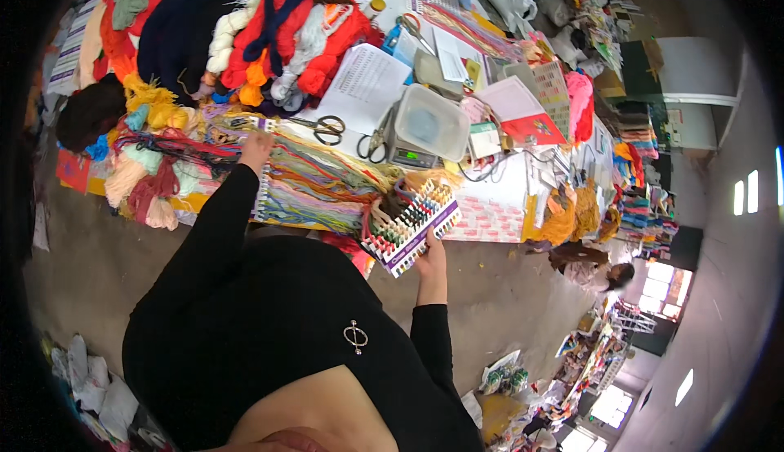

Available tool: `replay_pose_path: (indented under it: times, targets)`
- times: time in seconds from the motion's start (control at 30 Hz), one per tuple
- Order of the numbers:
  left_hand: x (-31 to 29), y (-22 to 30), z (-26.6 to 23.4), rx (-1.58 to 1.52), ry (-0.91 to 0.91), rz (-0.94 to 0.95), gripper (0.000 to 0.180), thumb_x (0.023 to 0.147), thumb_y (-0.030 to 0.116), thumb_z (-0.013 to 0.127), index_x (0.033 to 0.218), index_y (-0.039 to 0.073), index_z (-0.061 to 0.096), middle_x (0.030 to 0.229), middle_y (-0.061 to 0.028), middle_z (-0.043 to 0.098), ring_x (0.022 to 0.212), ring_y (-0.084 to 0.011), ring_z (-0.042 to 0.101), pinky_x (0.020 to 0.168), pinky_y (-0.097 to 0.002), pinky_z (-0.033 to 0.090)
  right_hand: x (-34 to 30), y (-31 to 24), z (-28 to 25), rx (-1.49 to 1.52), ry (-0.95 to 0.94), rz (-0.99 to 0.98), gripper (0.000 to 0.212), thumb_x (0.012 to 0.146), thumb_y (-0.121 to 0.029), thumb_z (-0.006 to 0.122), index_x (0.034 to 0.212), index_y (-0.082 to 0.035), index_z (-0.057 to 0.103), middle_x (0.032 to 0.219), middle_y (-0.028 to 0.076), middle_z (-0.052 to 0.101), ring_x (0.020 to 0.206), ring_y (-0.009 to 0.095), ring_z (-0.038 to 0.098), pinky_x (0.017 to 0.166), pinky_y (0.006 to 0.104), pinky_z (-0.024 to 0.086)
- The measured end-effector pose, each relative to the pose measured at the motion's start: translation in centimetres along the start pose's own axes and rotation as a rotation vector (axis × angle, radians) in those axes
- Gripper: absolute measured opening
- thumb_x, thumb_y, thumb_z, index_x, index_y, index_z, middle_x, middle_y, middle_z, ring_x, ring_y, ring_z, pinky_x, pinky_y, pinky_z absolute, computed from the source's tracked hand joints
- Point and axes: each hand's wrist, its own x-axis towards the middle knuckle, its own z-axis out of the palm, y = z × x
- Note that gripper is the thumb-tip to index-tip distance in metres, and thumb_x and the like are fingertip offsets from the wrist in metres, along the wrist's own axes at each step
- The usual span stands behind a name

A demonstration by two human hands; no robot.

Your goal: Sorting various colors of yarn and organizing them into color sample index cards.

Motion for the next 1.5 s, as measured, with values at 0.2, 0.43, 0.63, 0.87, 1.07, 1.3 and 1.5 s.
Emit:
replay_pose_path:
  times: [0.2,0.43,0.63,0.87,1.07,1.3,1.5]
  targets:
    - [-5.3,0.7,8.8,0.536,-0.387,0.117,0.018,0.081,0.024,0.063,0.07,0.012,0.055,0.056,0.0013,0.05,0.043,-0.01,0.045,0.042,-0.0216,0.035,-1.3,-0.8,-3.5,0.033,0.065,-0.077,0.032,0.091,-0.018,0.048,0.119,-0.003,0.044,0.113,0.013,0.055,0.102,0.028,0.054,0.088,0.0483,0.045]
    - [-20.9,-5.9,12.1,1.719,-0.81,1.015,0.019,0.078,0.009,0.05,0.095,0.003,0.056,0.092,-0.0152,0.056,0.084,-0.0311,0.056,0.073,-0.0379,0.045,0.1,-0.9,-4.7,0.03,0.079,-0.013,0.033,0.092,-0.021,0.048,0.121,-0.006,0.044,0.116,0.011,0.053,0.104,0.029,0.053,0.09,0.0497,0.043]
    - [-15.3,-4.9,2.4,1.869,-0.524,1.037,0.027,0.075,0.009,0.051,0.1,0.001,0.057,0.101,-0.0186,0.053,0.089,-0.0349,0.054,0.078,-0.0408,0.044,0.5,-1.1,-3.3,0.045,0.02,-0.003,0.033,0.091,-0.021,0.049,0.119,-0.004,0.047,0.115,0.011,0.055,0.104,0.029,0.054,0.09,0.0474,0.043]
    - [-6.2,3.5,-8.0,1.664,0.073,0.654,0.036,0.075,0.011,0.053,0.109,0.0,0.051,0.107,-0.0245,0.049,0.1,-0.0366,0.048,0.087,-0.0397,0.039,-0.1,-1.2,-0.1,0.03,-0.085,0.012,0.038,0.093,-0.026,0.045,0.122,-0.001,0.044,0.123,0.014,0.051,0.112,0.031,0.049,0.096,0.0473,0.039]
    - [-6.2,2.0,-5.7,1.773,-0.078,0.713,0.039,0.073,0.018,0.063,0.106,0.003,0.049,0.101,-0.0198,0.05,0.09,-0.0348,0.052,0.077,-0.0417,0.043,-0.2,-0.7,1.5,0.009,-0.1,-0.011,0.035,0.092,-0.024,0.046,0.119,-0.001,0.048,0.119,0.014,0.054,0.108,0.029,0.052,0.094,0.0455,0.04]
    - [-6.3,2.3,-4.4,1.773,-0.215,0.476,0.03,0.076,0.025,0.064,0.083,0.0,0.049,0.076,-0.0182,0.052,0.061,-0.0317,0.05,0.056,-0.0422,0.037,-0.7,-0.6,2.2,-0.041,-0.05,-0.022,0.034,0.091,-0.023,0.048,0.117,-0.002,0.05,0.117,0.013,0.055,0.106,0.03,0.053,0.093,0.046,0.041]
    - [-12.9,4.5,1.4,1.321,-0.463,0.719,0.031,0.083,0.023,0.057,0.069,0.003,0.038,0.059,-0.0053,0.03,0.052,-0.0161,0.032,0.05,-0.0325,0.03,-3.2,0.1,5.4,0.083,-0.329,-0.001,0.043,0.092,-0.027,0.042,0.127,-0.002,0.039,0.127,0.016,0.046,0.117,0.032,0.044,0.101,0.0472,0.034]
